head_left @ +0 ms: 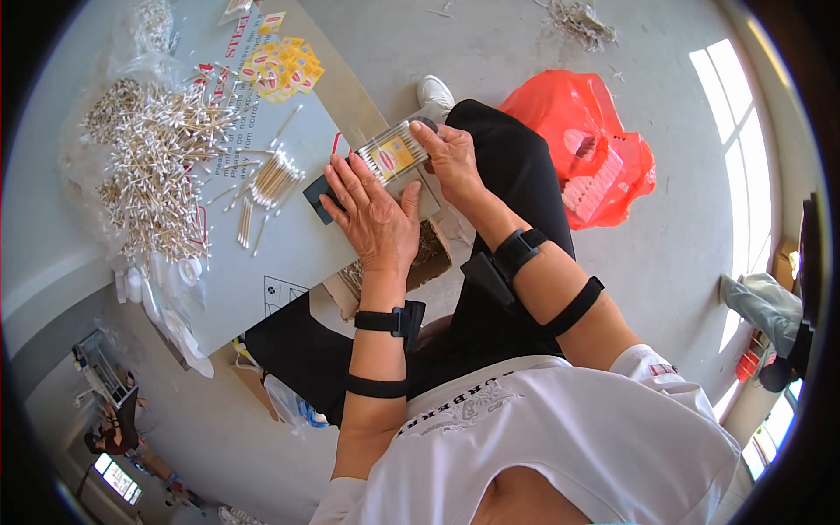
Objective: The person is packing bundles of cotton swabs into small plastic bags at a workshop table.
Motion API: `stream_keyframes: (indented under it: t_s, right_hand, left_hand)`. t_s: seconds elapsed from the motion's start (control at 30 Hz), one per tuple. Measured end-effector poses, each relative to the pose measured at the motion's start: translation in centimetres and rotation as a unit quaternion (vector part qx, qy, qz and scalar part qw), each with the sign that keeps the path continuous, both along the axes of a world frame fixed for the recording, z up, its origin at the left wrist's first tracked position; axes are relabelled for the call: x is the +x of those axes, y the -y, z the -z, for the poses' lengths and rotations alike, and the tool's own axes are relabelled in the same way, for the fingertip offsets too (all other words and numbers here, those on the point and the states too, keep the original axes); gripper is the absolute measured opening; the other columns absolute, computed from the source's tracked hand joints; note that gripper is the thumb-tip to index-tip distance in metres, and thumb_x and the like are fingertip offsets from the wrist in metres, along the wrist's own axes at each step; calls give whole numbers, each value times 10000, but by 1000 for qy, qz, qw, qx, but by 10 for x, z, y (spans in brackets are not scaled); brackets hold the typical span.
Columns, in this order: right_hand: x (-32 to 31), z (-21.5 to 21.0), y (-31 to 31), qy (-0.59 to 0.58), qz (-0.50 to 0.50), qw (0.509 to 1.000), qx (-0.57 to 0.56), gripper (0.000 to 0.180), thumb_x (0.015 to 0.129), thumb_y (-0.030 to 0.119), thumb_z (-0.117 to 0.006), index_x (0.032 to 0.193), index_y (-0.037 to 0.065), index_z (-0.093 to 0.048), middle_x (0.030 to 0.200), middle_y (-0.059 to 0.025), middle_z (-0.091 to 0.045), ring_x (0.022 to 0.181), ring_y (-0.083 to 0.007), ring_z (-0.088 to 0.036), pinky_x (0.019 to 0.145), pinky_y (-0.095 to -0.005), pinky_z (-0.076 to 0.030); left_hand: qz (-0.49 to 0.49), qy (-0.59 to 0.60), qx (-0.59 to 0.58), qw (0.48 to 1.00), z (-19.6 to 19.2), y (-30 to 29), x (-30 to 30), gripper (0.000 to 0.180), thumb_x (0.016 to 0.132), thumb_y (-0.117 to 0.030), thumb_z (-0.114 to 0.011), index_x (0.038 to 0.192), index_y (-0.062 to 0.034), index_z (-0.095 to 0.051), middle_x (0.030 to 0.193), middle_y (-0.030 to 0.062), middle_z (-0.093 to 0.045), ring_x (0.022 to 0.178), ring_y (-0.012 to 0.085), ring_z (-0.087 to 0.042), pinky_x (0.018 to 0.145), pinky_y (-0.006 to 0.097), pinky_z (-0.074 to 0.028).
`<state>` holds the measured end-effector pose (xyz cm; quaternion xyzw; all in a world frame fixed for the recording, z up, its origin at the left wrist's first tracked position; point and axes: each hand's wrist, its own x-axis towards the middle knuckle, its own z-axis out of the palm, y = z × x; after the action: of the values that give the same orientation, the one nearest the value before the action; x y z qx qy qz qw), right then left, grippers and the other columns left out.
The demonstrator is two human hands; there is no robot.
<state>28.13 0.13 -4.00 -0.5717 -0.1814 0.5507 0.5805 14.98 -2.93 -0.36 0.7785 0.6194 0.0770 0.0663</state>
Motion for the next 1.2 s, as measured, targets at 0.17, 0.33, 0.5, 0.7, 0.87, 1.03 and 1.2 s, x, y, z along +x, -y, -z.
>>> stream_keyframes:
  t_s: [0.17,0.33,0.5,0.7,0.87,1.03,1.2]
  right_hand:
    - [-1,-3,0,-1,2,1000,2,307,883,365,-718,761,85,-690,630,60,-547,519,-29,-425,466,-212,-337]
    - [1,-2,1,-6,0,1000,3,311,882,360,-720,748,81,-687,621,64,-544,517,-26,-423,465,-212,-327]
    - [0,-3,0,4,-1,1000,-5,316,882,362,-720,741,82,-685,622,65,-547,520,-27,-422,469,-214,-332]
    - [0,-2,0,16,2,1000,-11,313,884,357,-717,736,83,-682,622,60,-552,520,-29,-430,469,-217,-340]
    - [5,-3,3,-73,-8,997,2,306,877,354,-724,738,84,-684,621,56,-553,512,-33,-433,466,-214,-335]
    - [1,-8,3,-43,1,999,21,296,869,350,-734,736,90,-684,621,56,-556,510,-34,-432,466,-209,-328]
    - [-2,-8,0,-42,10,999,-8,325,891,339,-713,704,77,-666,591,55,-524,512,-29,-397,473,-220,-298]
  left_hand:
    - [3,-2,2,1000,-1,-3,0,888,932,-554,-489,1499,49,-167,1565,278,-129,1471,418,-69,1146,605,-80]
    - [7,9,34,999,0,-5,-1,880,930,-551,-497,1503,34,-174,1572,256,-138,1471,409,-84,1139,619,-79]
    - [46,-12,-9,999,-8,-7,2,853,934,-534,-500,1514,2,-178,1586,200,-157,1477,377,-96,1129,639,-75]
    - [48,-4,-20,999,-5,-8,3,854,928,-531,-512,1514,-3,-184,1585,191,-168,1475,368,-111,1122,650,-86]
    - [45,-4,-16,999,-6,-8,3,856,924,-527,-524,1513,-4,-187,1582,190,-175,1472,368,-122,1118,653,-95]
    - [43,-1,-22,999,-6,-8,5,854,923,-521,-529,1511,-3,-191,1577,191,-187,1468,369,-136,1116,654,-99]
    - [36,29,8,999,-3,-7,-1,837,929,-516,-518,1509,-6,-197,1574,189,-196,1465,369,-147,1122,641,-104]
